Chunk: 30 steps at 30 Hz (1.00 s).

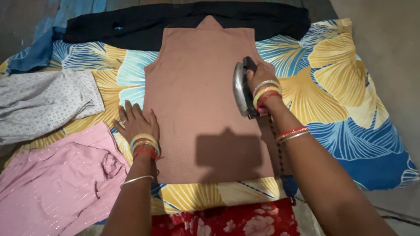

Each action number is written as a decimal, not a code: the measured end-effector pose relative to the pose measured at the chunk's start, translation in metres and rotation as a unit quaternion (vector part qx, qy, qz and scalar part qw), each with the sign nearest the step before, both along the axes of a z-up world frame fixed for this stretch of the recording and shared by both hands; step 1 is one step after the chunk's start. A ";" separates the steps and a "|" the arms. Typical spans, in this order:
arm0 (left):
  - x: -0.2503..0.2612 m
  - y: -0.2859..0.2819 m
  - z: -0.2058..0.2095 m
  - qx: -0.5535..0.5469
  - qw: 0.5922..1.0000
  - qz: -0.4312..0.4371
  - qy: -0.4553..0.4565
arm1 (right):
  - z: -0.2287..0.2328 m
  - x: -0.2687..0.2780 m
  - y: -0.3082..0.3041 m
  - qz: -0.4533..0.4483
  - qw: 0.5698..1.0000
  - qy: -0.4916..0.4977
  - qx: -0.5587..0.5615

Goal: The person irons a brown short-sleeved shirt on a bed. They smooth the fabric with their hands, use an electric iron to press the back and front panels, and flip the shirt over to continue ironing the other side.

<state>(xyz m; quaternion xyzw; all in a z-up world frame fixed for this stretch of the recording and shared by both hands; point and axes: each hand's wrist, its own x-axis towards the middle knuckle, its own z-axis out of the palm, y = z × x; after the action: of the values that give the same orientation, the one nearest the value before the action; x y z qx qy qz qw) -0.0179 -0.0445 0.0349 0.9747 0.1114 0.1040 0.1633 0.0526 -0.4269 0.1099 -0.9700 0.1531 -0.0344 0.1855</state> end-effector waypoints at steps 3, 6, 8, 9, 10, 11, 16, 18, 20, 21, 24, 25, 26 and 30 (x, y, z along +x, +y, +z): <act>0.001 -0.001 -0.001 0.001 1.000 0.002 -0.003 | 0.003 0.013 0.001 -0.003 1.000 -0.003 -0.029; 0.001 0.001 -0.004 0.002 1.000 -0.001 -0.005 | 0.007 0.015 0.003 -0.041 0.999 0.032 0.007; 0.002 0.002 -0.008 0.004 1.000 -0.003 0.005 | 0.002 0.013 0.001 -0.023 1.000 0.013 -0.016; 0.004 0.002 -0.009 0.012 1.000 -0.003 0.017 | -0.001 0.012 0.000 -0.015 0.999 0.004 -0.028; 0.006 0.003 -0.011 0.020 0.999 -0.003 0.029 | -0.004 0.009 -0.002 -0.002 0.999 -0.018 -0.034; 0.008 0.004 -0.013 0.028 0.999 -0.003 0.042 | -0.007 0.004 -0.004 0.010 0.998 -0.040 -0.040; 0.027 0.018 -0.014 0.049 0.995 -0.012 0.086 | 0.011 -0.028 -0.003 -0.049 0.995 0.087 0.015; 0.029 0.017 -0.012 0.041 0.995 -0.004 0.092 | 0.018 -0.035 -0.002 -0.039 0.995 0.092 -0.002; 0.026 0.014 -0.009 0.044 0.996 0.008 0.083 | 0.021 -0.036 0.001 -0.044 0.994 0.095 -0.006; 0.024 0.014 -0.008 0.041 0.996 0.009 0.080 | 0.021 -0.036 0.002 -0.047 0.994 0.097 -0.008; 0.021 0.012 -0.007 0.035 0.997 0.005 0.062 | 0.021 -0.027 0.001 -0.053 0.994 0.097 0.011; 0.020 0.011 -0.008 0.034 0.998 0.001 0.051 | 0.019 -0.026 0.000 -0.050 0.996 0.074 0.018; 0.021 0.013 -0.007 0.033 0.999 -0.002 0.038 | 0.018 -0.023 0.000 -0.046 0.997 0.049 0.027; 0.023 0.013 -0.008 0.027 0.999 0.002 0.040 | 0.010 -0.001 -0.003 -0.039 0.999 0.031 -0.002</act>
<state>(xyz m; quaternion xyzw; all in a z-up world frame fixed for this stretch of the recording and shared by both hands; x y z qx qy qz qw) 0.0049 -0.0316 0.0272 0.9819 0.1172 0.0679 0.1323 0.0512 -0.4302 0.1201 -0.9644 0.1961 -0.0114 0.1769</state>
